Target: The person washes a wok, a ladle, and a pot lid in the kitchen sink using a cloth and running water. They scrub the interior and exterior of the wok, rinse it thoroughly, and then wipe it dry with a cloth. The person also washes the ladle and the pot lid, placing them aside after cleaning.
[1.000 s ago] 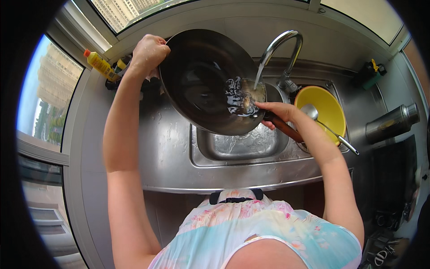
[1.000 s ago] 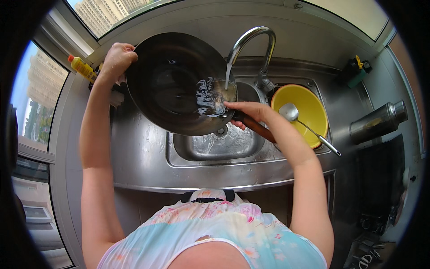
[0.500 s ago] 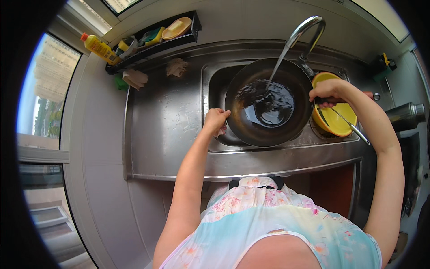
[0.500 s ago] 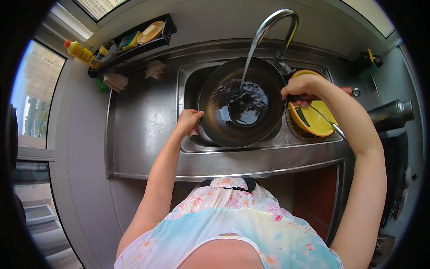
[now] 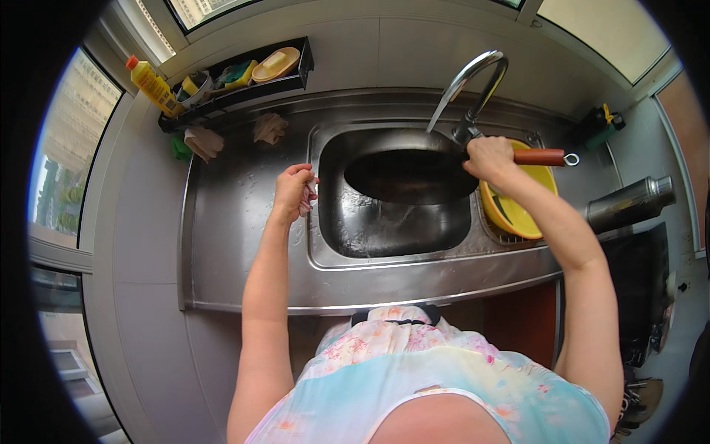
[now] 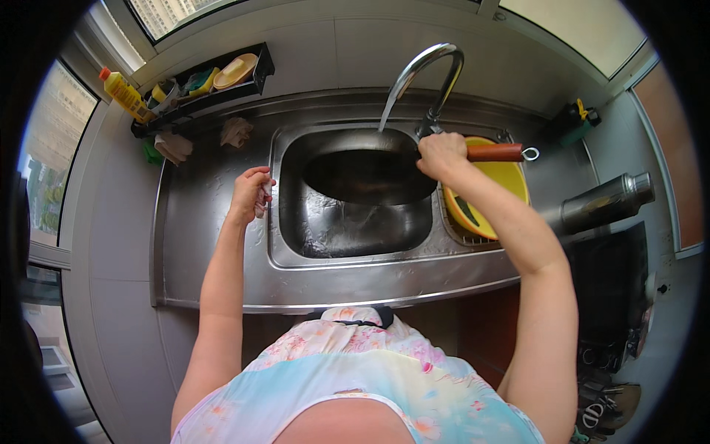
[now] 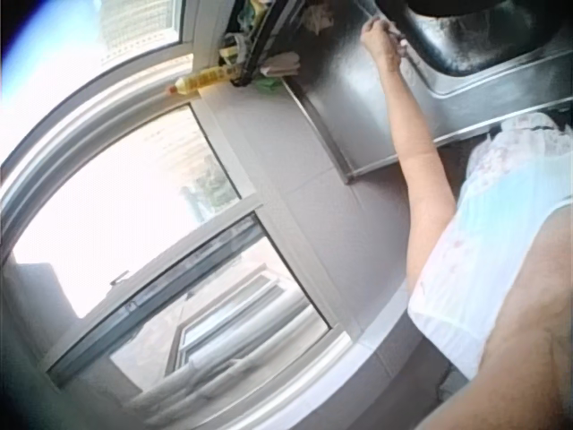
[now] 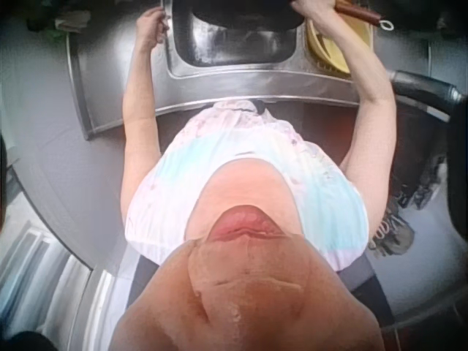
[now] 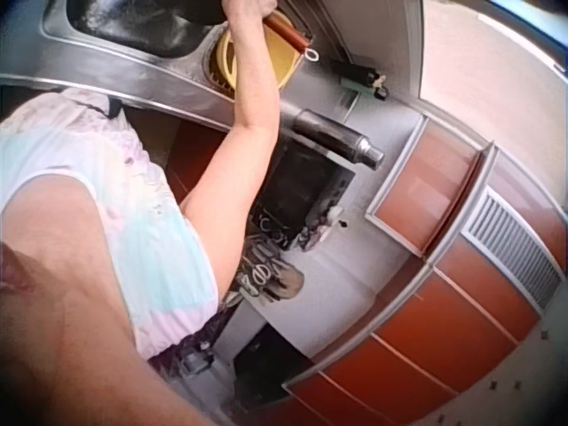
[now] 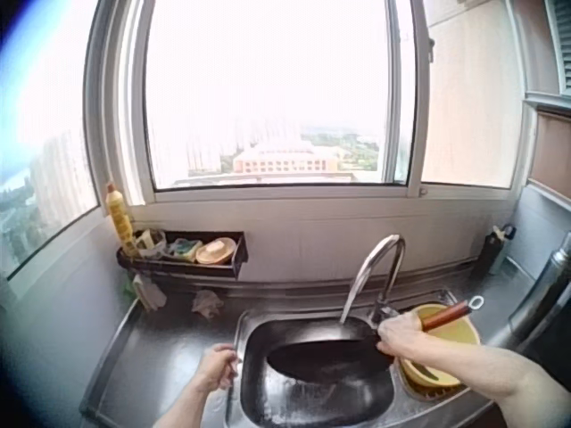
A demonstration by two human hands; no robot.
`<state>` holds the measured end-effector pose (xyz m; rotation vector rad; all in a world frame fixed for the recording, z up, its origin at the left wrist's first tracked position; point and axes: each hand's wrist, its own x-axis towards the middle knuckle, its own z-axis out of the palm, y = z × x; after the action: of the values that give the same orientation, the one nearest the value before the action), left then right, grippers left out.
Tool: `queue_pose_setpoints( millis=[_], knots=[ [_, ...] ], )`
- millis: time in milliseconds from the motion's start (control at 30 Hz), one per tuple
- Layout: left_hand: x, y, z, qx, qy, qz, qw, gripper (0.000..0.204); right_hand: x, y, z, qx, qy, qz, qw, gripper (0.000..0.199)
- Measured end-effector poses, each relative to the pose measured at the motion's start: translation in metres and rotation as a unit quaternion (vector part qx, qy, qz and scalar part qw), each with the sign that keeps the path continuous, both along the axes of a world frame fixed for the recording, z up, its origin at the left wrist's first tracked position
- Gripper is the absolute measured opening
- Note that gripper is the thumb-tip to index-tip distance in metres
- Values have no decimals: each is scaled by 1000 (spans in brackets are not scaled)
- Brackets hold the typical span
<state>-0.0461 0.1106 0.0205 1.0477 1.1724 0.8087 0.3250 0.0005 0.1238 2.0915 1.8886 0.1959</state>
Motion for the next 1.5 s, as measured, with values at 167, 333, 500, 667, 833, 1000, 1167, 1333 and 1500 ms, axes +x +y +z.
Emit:
queue_pose_setpoints(
  millis=[167,333,500,667,833,1000,1167,1333,1500],
  knots=[
    [3,9,-12,-130,-45,-90,986,28,12,-16,-34,138,-34,82,987,27],
    [25,17,-67,-284,-46,-185,940,53,22,-45,-33,281,-56,159,945,26],
    [49,31,-106,-311,-52,-314,895,71,35,-59,-16,348,-72,202,913,15],
    [81,39,-124,-267,-90,-294,913,59,59,-58,-14,346,-59,244,904,15],
    [82,33,-120,-165,-129,-260,943,44,73,-56,-42,341,58,166,924,27],
    [59,15,-111,-150,-165,-199,954,40,75,-33,-86,349,48,108,930,19],
    [39,-19,-77,-113,-185,-144,965,67,62,-15,-95,373,78,144,913,5],
    [30,-47,-57,-84,-101,-81,988,93,50,-9,-102,357,86,167,915,6],
    [36,-58,-55,-51,-79,-62,994,101,53,-30,-112,374,92,170,907,9]
  ],
)
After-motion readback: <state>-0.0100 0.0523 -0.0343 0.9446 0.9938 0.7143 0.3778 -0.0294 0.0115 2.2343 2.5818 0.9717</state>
